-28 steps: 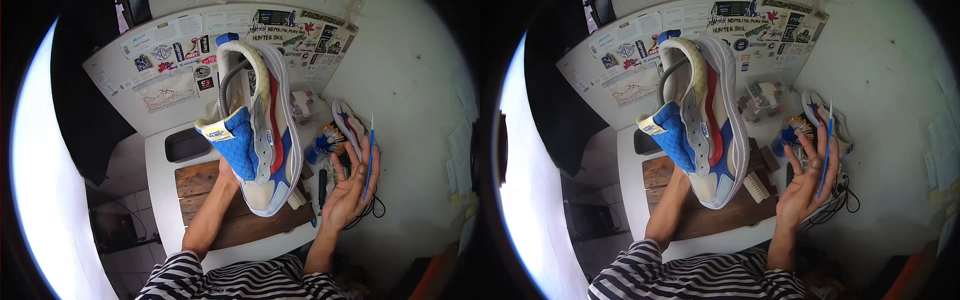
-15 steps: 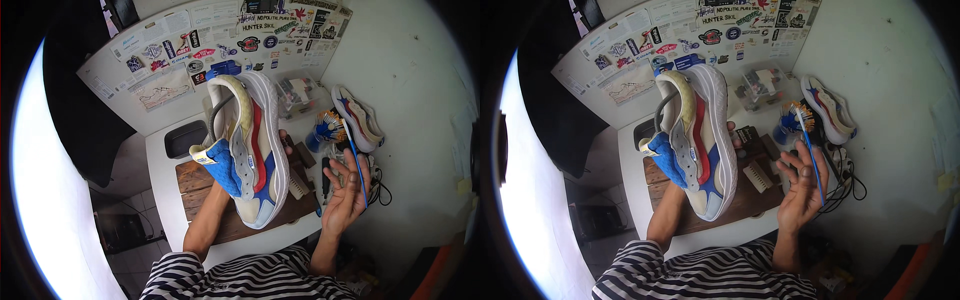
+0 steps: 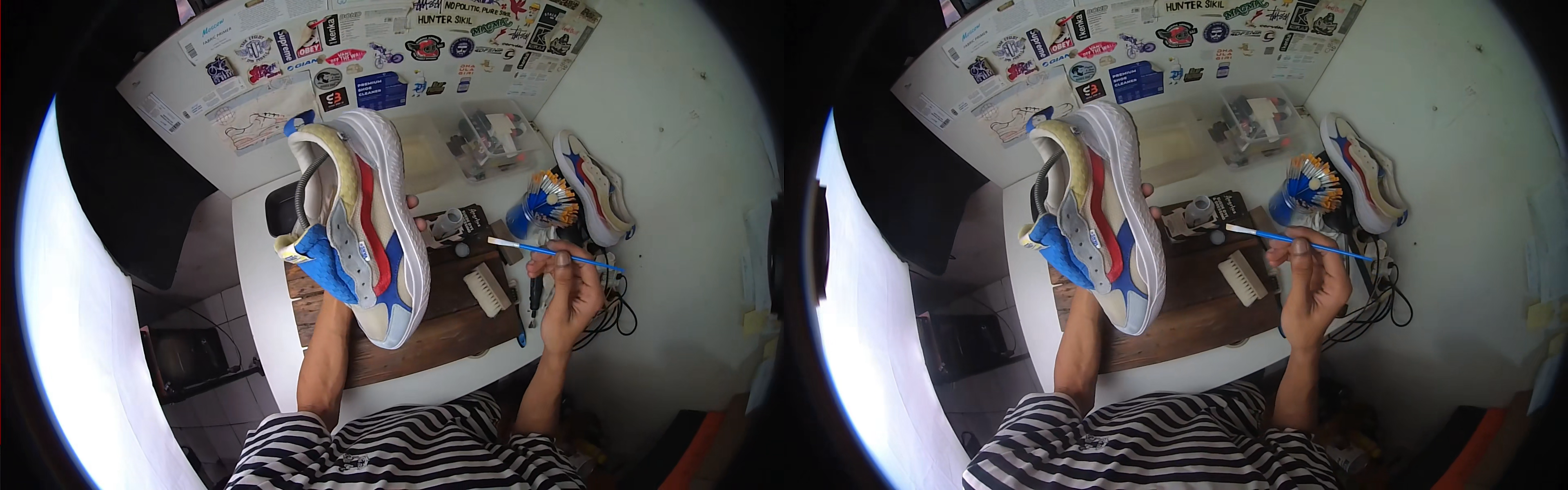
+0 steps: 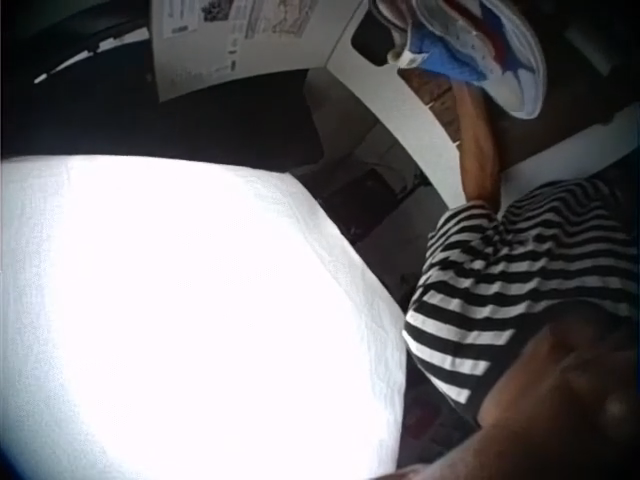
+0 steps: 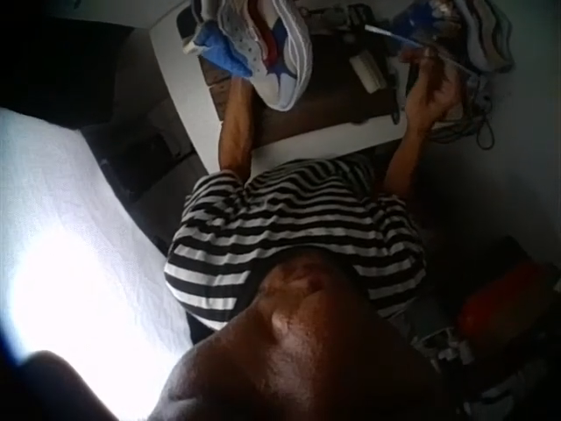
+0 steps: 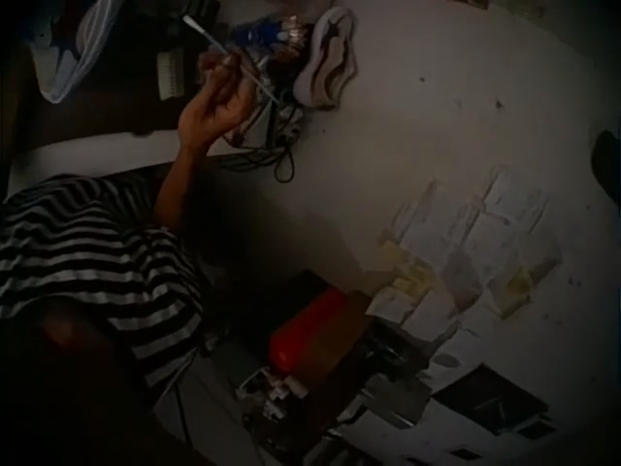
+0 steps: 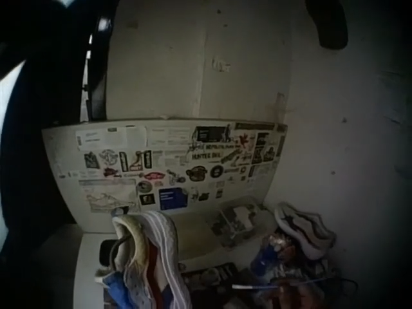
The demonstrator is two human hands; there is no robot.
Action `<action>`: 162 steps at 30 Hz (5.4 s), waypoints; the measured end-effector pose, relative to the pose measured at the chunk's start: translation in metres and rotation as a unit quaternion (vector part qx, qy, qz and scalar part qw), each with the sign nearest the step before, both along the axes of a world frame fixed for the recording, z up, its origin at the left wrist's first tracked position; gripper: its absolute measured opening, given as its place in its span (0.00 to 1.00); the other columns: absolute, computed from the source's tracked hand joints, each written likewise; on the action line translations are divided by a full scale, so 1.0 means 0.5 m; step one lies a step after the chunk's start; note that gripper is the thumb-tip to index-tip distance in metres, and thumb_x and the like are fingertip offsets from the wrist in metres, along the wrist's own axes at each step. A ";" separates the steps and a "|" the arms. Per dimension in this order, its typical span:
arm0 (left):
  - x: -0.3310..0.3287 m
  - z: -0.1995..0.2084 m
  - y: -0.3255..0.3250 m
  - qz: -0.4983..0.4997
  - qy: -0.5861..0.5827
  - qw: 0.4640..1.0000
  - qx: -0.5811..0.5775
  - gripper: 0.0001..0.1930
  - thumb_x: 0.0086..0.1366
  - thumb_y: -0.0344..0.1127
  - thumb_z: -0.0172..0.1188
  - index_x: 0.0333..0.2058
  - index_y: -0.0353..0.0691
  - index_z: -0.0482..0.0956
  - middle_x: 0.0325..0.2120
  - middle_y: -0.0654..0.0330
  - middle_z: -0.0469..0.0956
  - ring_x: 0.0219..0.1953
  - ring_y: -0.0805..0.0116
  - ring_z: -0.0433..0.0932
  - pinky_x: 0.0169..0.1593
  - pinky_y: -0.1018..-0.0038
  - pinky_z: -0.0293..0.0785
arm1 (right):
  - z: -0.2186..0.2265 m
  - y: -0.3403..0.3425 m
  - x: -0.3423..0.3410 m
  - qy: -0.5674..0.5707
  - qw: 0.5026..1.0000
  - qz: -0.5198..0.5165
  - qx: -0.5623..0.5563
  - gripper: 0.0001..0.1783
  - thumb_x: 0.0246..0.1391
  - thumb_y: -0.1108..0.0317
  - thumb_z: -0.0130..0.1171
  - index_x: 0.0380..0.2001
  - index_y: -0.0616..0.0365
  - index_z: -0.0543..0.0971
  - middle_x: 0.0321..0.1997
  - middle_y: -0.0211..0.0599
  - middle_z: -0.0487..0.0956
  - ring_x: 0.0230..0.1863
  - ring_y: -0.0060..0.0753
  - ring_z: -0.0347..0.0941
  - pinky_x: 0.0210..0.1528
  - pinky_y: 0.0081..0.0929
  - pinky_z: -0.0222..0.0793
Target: Applying paint to the white midsole and upper components of a multi-colored sneaker using a small precision brush.
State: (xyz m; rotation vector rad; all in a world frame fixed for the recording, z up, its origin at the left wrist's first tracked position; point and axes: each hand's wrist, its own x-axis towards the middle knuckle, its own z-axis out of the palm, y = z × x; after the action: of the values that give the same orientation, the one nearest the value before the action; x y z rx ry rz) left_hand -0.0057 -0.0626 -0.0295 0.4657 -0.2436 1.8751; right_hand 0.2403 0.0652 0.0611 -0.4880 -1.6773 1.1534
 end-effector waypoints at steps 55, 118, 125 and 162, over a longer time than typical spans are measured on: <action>-0.025 -0.094 0.033 -0.030 -0.040 0.998 -0.040 0.41 0.73 0.66 0.51 0.75 0.50 0.56 0.67 0.40 0.65 0.62 0.30 0.72 0.64 0.38 0.75 | -0.062 0.044 -0.128 -0.176 0.976 -0.052 0.117 0.09 0.70 0.70 0.60 0.43 0.66 0.82 0.31 0.37 0.85 0.32 0.25 0.83 0.36 0.24 0.75; 0.003 -0.073 0.020 -0.028 -0.039 0.994 -0.098 0.38 0.76 0.58 0.50 0.71 0.33 0.59 0.62 0.35 0.67 0.64 0.32 0.71 0.65 0.46 0.76 | -0.037 -0.209 -0.170 -0.041 0.932 0.058 0.356 0.13 0.57 0.84 0.66 0.44 0.71 0.78 0.37 0.55 0.85 0.35 0.50 0.86 0.34 0.35 0.87; 0.001 -0.073 0.018 -0.047 -0.075 0.993 -0.082 0.38 0.76 0.58 0.51 0.71 0.33 0.60 0.62 0.35 0.68 0.64 0.32 0.71 0.64 0.46 0.77 | -0.042 -0.210 -0.173 -0.039 0.934 0.059 0.351 0.12 0.57 0.84 0.66 0.44 0.70 0.78 0.37 0.55 0.85 0.35 0.50 0.86 0.33 0.35 0.87; 0.003 -0.079 0.026 -0.056 -0.070 0.994 -0.062 0.37 0.76 0.56 0.52 0.70 0.32 0.60 0.62 0.36 0.68 0.63 0.33 0.72 0.65 0.47 0.77 | -0.041 -0.204 -0.178 -0.033 0.931 0.062 0.359 0.11 0.56 0.84 0.64 0.42 0.69 0.78 0.38 0.54 0.84 0.36 0.50 0.85 0.33 0.36 0.85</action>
State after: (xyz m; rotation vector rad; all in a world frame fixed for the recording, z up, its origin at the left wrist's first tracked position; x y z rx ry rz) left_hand -0.0041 -0.0494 -0.0688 0.2299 -0.2399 1.8025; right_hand 0.1512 -0.0368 0.0404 0.0476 -2.0585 0.5341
